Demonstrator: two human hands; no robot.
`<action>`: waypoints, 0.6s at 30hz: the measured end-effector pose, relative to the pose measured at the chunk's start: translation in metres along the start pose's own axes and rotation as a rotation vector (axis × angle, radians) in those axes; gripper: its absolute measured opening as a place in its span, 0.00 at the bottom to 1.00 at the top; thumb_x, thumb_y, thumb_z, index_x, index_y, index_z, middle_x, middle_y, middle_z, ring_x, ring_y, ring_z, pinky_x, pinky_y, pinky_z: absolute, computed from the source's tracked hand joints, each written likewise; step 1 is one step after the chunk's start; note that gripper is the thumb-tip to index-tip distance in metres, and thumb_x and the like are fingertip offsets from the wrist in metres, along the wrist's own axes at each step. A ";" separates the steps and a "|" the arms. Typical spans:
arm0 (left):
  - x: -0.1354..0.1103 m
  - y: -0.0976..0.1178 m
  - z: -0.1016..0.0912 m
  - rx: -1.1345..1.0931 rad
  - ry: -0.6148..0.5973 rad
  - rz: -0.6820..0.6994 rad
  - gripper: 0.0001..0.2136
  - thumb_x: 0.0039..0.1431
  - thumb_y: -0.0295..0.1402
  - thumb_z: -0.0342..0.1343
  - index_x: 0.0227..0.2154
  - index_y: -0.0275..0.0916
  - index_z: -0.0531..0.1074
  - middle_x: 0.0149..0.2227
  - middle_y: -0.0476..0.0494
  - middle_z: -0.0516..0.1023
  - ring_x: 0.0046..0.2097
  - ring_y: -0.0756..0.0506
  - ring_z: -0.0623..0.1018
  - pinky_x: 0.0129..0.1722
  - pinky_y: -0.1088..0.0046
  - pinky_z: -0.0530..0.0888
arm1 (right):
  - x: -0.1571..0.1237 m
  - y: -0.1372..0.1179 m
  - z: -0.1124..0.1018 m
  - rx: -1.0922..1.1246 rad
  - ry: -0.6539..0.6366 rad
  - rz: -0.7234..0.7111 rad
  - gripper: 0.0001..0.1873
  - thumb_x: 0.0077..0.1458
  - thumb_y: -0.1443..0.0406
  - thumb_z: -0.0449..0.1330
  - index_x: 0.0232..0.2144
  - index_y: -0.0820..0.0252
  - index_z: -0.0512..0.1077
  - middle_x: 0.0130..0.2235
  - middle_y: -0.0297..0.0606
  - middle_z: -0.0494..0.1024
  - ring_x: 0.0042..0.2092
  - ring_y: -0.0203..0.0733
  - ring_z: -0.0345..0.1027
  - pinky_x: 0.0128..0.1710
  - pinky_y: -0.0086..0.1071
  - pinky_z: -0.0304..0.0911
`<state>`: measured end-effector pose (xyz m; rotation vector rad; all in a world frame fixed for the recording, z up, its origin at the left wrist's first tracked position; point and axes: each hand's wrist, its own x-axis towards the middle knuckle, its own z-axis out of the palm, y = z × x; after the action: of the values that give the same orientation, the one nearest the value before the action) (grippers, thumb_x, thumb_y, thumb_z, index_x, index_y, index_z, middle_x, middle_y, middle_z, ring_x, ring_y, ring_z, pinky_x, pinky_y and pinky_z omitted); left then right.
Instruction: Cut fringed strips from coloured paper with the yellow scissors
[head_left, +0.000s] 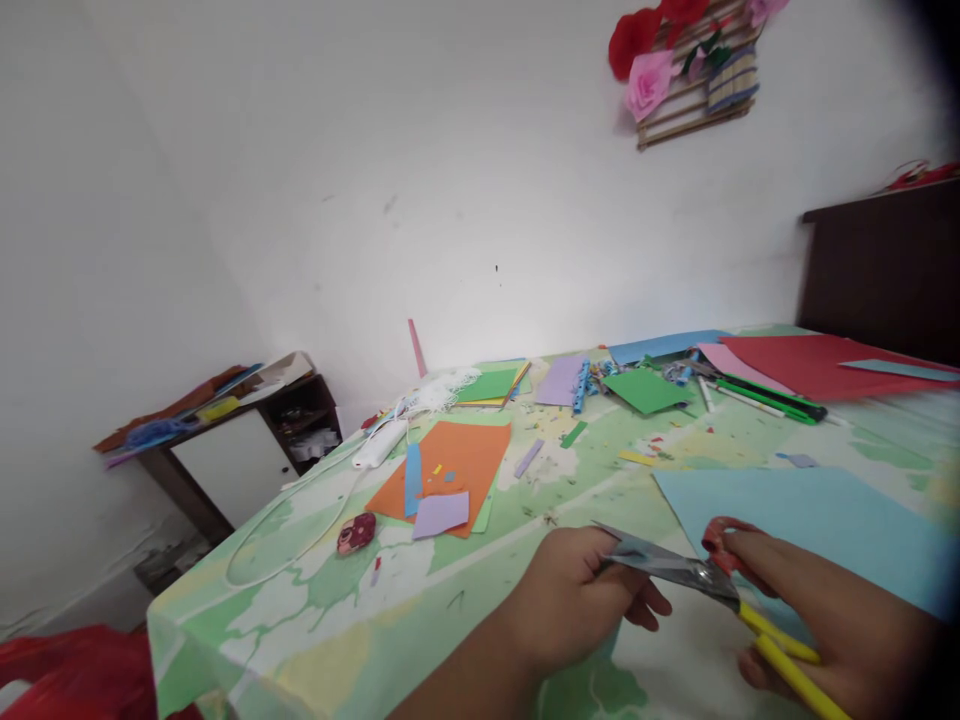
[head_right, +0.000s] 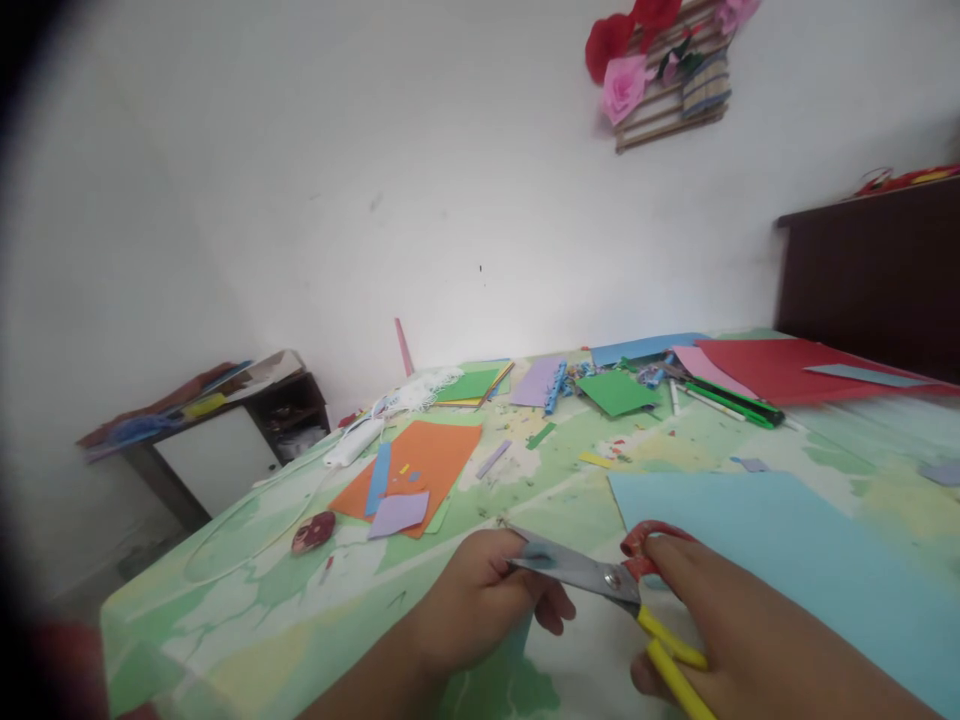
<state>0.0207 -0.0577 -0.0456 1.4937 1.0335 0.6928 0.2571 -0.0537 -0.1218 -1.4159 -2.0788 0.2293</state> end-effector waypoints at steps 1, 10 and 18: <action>0.000 -0.001 -0.001 -0.005 -0.003 0.011 0.07 0.48 0.29 0.49 0.22 0.35 0.72 0.23 0.48 0.71 0.27 0.51 0.72 0.32 0.75 0.70 | 0.000 0.000 0.000 -0.007 -0.052 0.007 0.22 0.40 0.56 0.64 0.42 0.47 0.70 0.51 0.39 0.77 0.56 0.63 0.68 0.47 0.44 0.71; 0.001 0.000 -0.003 -0.061 -0.018 0.009 0.09 0.43 0.36 0.53 0.21 0.36 0.72 0.21 0.49 0.71 0.25 0.52 0.70 0.31 0.74 0.69 | -0.001 -0.007 -0.010 -0.050 -0.073 0.043 0.15 0.42 0.57 0.64 0.36 0.45 0.71 0.47 0.39 0.80 0.56 0.69 0.67 0.43 0.46 0.72; 0.007 -0.007 -0.002 -0.124 0.011 0.007 0.10 0.46 0.40 0.52 0.23 0.37 0.68 0.20 0.51 0.70 0.21 0.53 0.68 0.25 0.76 0.66 | 0.003 0.005 -0.003 -0.043 0.004 0.034 0.18 0.43 0.53 0.63 0.39 0.44 0.71 0.50 0.40 0.79 0.55 0.66 0.69 0.49 0.52 0.70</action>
<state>0.0202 -0.0508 -0.0524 1.3887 0.9765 0.7579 0.2620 -0.0501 -0.1203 -1.4763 -2.0688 0.1964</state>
